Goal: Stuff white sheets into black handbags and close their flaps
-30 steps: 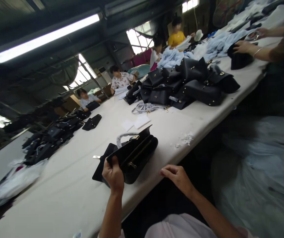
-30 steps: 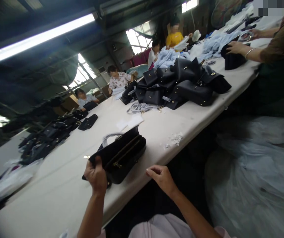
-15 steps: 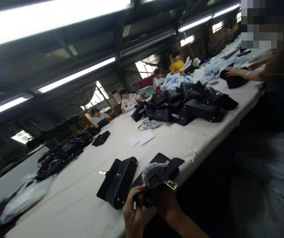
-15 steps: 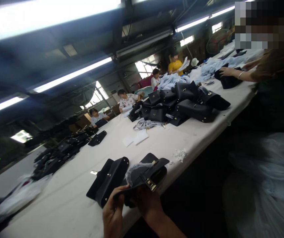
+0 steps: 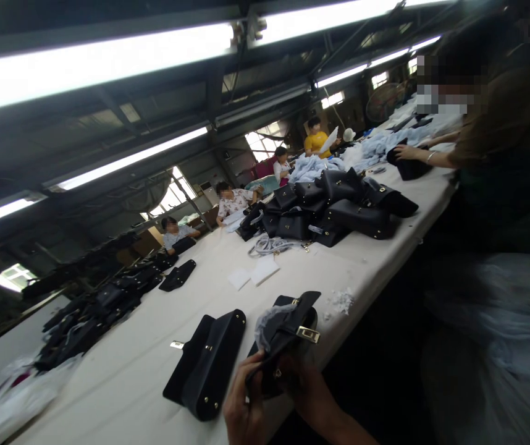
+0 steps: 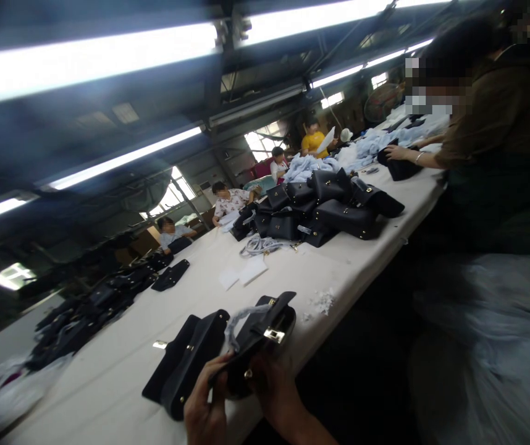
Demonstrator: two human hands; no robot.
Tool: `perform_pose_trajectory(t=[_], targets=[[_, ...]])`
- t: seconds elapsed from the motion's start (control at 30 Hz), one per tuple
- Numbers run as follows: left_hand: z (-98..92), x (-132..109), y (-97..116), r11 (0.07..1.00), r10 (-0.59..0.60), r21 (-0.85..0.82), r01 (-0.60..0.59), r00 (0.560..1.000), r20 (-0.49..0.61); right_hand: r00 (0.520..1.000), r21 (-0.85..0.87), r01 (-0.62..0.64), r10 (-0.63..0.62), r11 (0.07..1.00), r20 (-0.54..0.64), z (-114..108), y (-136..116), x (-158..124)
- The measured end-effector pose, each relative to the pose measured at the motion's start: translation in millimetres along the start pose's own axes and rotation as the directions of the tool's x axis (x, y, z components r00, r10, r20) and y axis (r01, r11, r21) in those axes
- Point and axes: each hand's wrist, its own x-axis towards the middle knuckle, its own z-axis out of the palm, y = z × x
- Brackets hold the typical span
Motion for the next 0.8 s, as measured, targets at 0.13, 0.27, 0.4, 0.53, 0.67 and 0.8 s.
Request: perform_pose_trajectory(t=[0.13, 0.27, 0.4, 0.53, 0.67, 0.8], targets=[[-21.5, 14, 3, 0.975, -0.22, -0.017, 0.22, 0.96, -0.175, 0.998, 0.0, -0.007, 0.007, 1.0, 0.059, -7, -26, 16], [-54.7, 20, -13, 0.925, -0.379, -0.055, 0.377, 0.894, -0.239, 0.994, -0.282, 0.042, -0.068, 0.958, -0.084, -31, -27, 34], [-75.8, 19, -34, 0.878, -0.471, -0.064, 0.475, 0.829, -0.302, 0.968, -0.434, -0.054, -0.059, 0.899, -0.244, -55, -11, 44], [-75.2, 17, -41, 0.83, -0.55, -0.106, 0.547, 0.774, -0.314, 0.97, -0.399, -0.036, -0.064, 0.916, -0.234, -57, -5, 36], [-71.1, 17, -38, 0.811, -0.582, -0.149, 0.566, 0.75, -0.315, 0.978, -0.298, -0.027, -0.036, 0.954, -0.205, -50, -8, 22], [-72.5, 13, -42, 0.802, -0.597, -0.193, 0.565, 0.751, -0.283, 0.978, -0.274, -0.034, -0.024, 0.961, -0.205, -47, -9, 14]])
